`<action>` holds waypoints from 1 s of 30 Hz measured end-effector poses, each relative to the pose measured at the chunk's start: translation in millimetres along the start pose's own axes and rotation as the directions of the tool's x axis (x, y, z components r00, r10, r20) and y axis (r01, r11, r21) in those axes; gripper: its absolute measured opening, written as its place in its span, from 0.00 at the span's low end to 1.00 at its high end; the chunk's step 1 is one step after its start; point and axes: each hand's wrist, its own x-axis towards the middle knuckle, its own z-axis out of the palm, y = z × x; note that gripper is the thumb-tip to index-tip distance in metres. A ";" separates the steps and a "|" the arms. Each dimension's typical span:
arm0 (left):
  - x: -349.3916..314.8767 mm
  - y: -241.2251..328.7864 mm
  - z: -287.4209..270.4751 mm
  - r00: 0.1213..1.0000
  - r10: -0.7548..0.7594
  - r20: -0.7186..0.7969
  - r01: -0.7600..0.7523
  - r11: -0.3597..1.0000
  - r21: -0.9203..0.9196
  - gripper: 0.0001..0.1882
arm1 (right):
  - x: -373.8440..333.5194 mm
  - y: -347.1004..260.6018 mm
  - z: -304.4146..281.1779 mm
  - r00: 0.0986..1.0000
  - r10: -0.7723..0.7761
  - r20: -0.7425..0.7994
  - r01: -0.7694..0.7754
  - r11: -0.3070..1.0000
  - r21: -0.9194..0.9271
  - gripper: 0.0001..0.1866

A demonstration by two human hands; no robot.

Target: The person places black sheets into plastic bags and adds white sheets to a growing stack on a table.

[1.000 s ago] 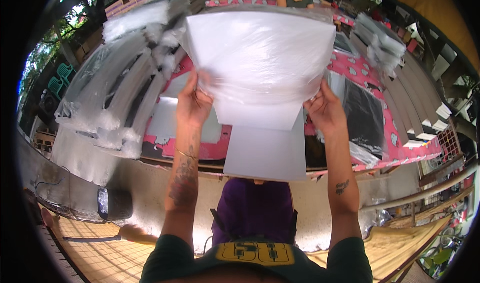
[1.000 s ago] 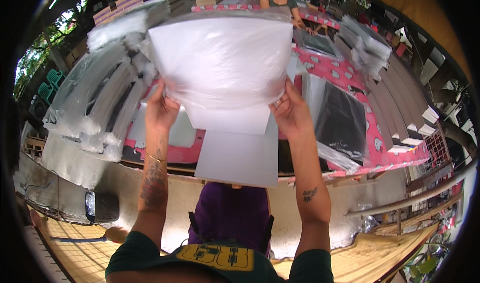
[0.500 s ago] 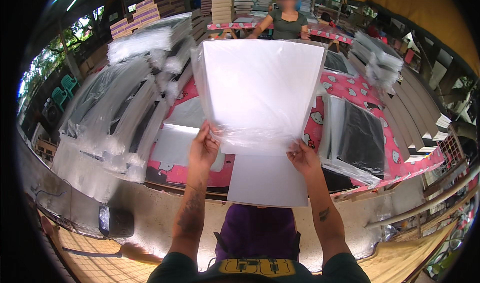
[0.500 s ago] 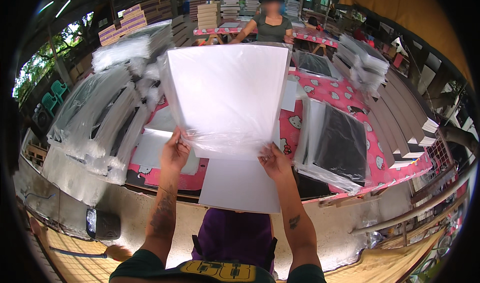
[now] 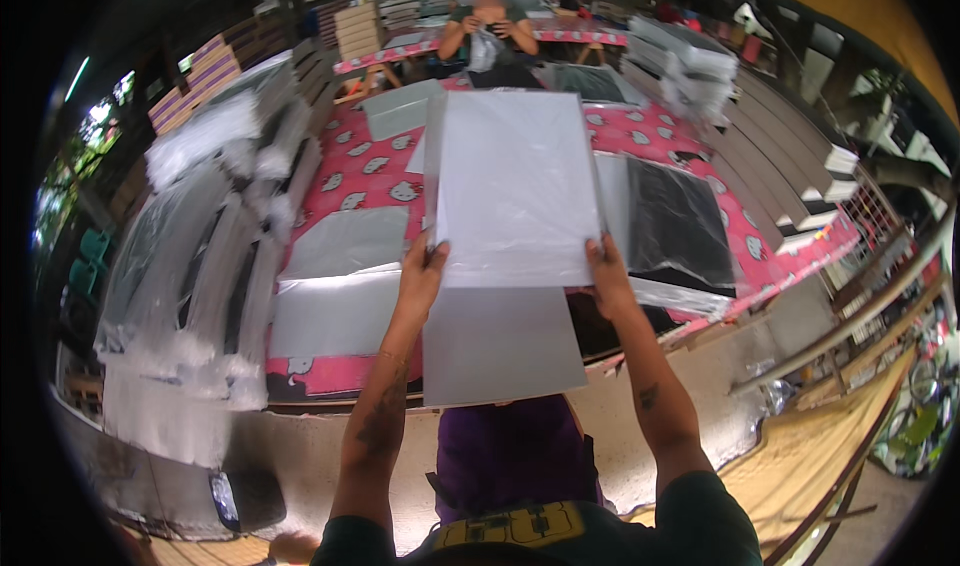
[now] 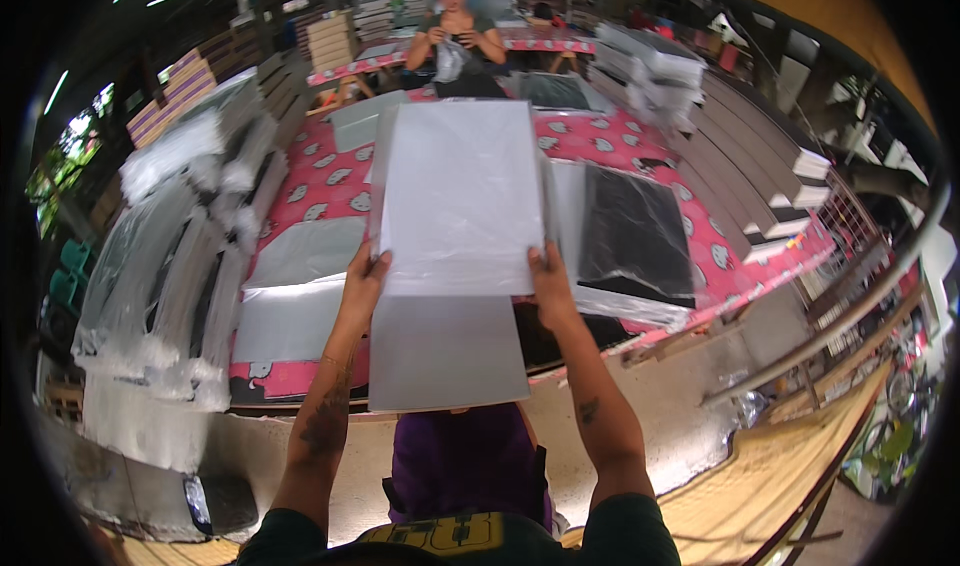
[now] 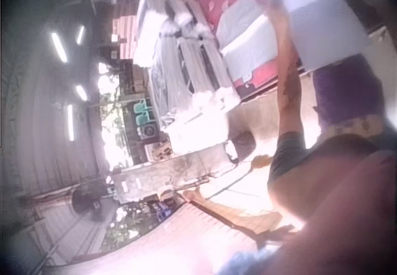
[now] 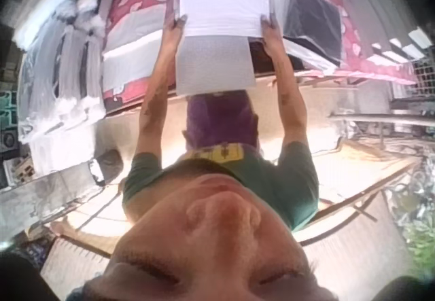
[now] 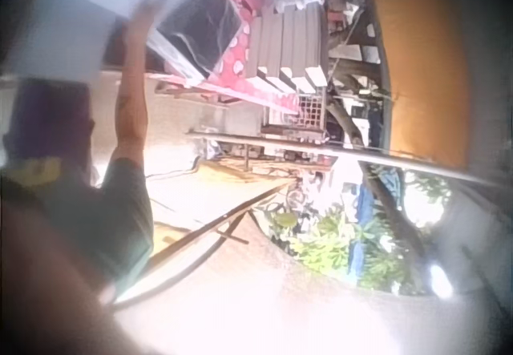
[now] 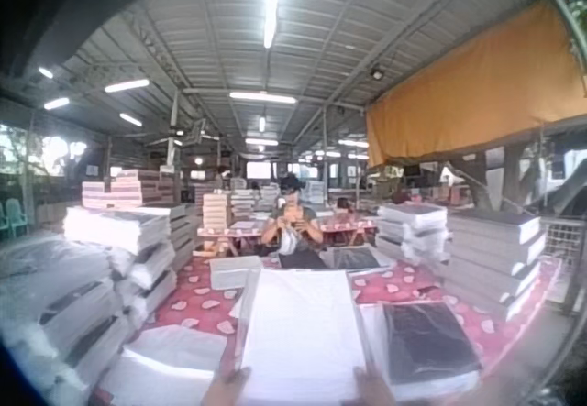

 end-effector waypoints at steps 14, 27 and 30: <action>11.9 17.5 299.2 0.864 -0.213 0.456 0.478 0.631 -0.611 0.05 | 41.8 -49.1 -308.0 0.760 -0.367 -0.536 0.392 0.917 -0.073 0.24; 3.9 -30.3 273.8 0.933 -0.217 0.286 0.302 0.905 -0.299 0.12 | -25.7 -17.9 -269.8 0.692 -0.677 -0.251 0.357 0.623 -0.696 0.14; 4.8 -29.7 280.2 0.916 -0.249 0.315 0.356 0.865 -0.353 0.12 | -22.2 -16.2 -279.3 0.695 -0.710 -0.108 0.322 0.443 -0.837 0.14</action>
